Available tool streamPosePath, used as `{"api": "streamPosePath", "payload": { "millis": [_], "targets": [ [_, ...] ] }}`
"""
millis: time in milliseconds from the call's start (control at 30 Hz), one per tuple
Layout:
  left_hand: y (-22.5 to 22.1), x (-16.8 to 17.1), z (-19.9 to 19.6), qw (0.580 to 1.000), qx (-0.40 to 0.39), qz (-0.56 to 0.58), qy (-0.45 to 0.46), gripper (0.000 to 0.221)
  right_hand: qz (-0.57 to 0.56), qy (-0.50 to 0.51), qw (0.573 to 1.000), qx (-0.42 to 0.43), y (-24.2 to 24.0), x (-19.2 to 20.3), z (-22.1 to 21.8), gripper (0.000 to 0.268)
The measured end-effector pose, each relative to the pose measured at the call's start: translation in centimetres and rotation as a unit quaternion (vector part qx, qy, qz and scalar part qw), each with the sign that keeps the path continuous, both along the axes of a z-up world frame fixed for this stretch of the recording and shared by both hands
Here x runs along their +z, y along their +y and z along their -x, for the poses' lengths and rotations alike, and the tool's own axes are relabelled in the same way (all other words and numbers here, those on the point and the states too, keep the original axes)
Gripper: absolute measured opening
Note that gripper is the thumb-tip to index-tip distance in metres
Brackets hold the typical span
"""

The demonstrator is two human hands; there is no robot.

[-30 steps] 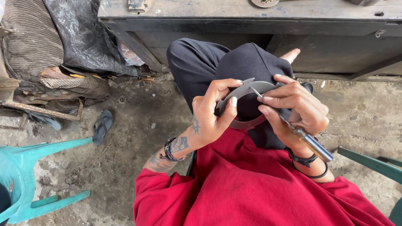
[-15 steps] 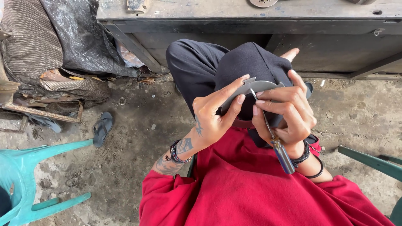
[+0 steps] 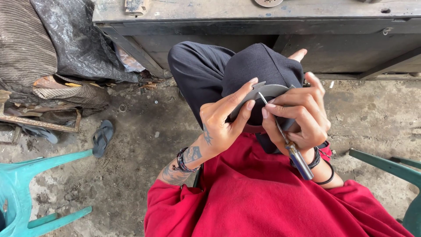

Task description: Cleaning a motorcycle clutch plate by scraping the edges and surface with a small tool

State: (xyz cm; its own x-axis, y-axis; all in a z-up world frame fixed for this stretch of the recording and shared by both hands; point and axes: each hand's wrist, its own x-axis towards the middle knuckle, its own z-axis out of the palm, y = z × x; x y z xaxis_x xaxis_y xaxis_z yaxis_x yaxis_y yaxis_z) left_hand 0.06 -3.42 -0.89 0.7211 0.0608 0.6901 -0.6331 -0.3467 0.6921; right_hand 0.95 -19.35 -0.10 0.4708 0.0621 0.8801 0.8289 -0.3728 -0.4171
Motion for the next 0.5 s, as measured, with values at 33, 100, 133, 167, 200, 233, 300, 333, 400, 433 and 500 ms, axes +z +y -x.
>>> {"api": "streamPosePath", "payload": {
  "millis": [33, 100, 133, 167, 200, 233, 300, 333, 400, 433, 500],
  "targets": [
    [0.0, -0.1, 0.1, 1.000, -0.001, 0.001, 0.000, 0.025, 0.001, 0.000, 1.000, -0.001, -0.1, 0.1, 0.1, 0.008],
    [0.0, -0.2, 0.0, 1.000, 0.003, -0.003, 0.000, 0.026, 0.014, 0.006, 1.000, -0.016, -0.3, 0.2, 0.0, 0.006],
    [-0.1, -0.1, 0.0, 1.000, 0.004, -0.003, -0.002, 0.026, 0.013, 0.005, 1.000, -0.015, -0.4, 0.1, 0.0, 0.006],
    [-0.1, 0.0, 0.0, 1.000, 0.006, -0.003, -0.004, 0.026, 0.020, 0.009, 0.999, -0.023, -0.4, -0.1, 0.1, 0.005],
    [-0.1, 0.1, -0.1, 1.000, 0.008, -0.003, -0.008, 0.025, 0.026, 0.012, 0.999, -0.031, -0.4, -0.3, 0.0, 0.006],
    [-0.1, 0.1, 0.0, 1.000, 0.008, -0.004, -0.010, 0.025, 0.025, 0.009, 0.999, -0.030, -0.3, -0.3, 0.1, 0.006],
    [-0.1, 0.2, -0.1, 1.000, 0.014, -0.005, -0.011, 0.025, 0.024, 0.010, 0.999, -0.043, 0.0, -0.4, 0.1, 0.009],
    [-0.1, 0.3, -0.2, 1.000, 0.015, -0.006, -0.012, 0.025, 0.024, 0.009, 0.999, -0.042, 0.1, -0.5, 0.0, 0.009],
    [-0.2, 0.5, -0.2, 1.000, 0.017, -0.001, -0.011, 0.025, 0.020, 0.006, 0.998, -0.051, 0.4, -0.6, -0.1, 0.011],
    [-0.2, 0.4, -0.3, 1.000, 0.018, -0.001, -0.011, 0.025, 0.020, 0.006, 0.999, -0.050, 0.4, -0.8, 0.0, 0.011],
    [-0.2, 0.3, -0.4, 0.999, 0.027, -0.010, -0.024, 0.025, 0.025, 0.010, 0.998, -0.053, 0.2, -1.2, 0.3, 0.013]
  ]
}}
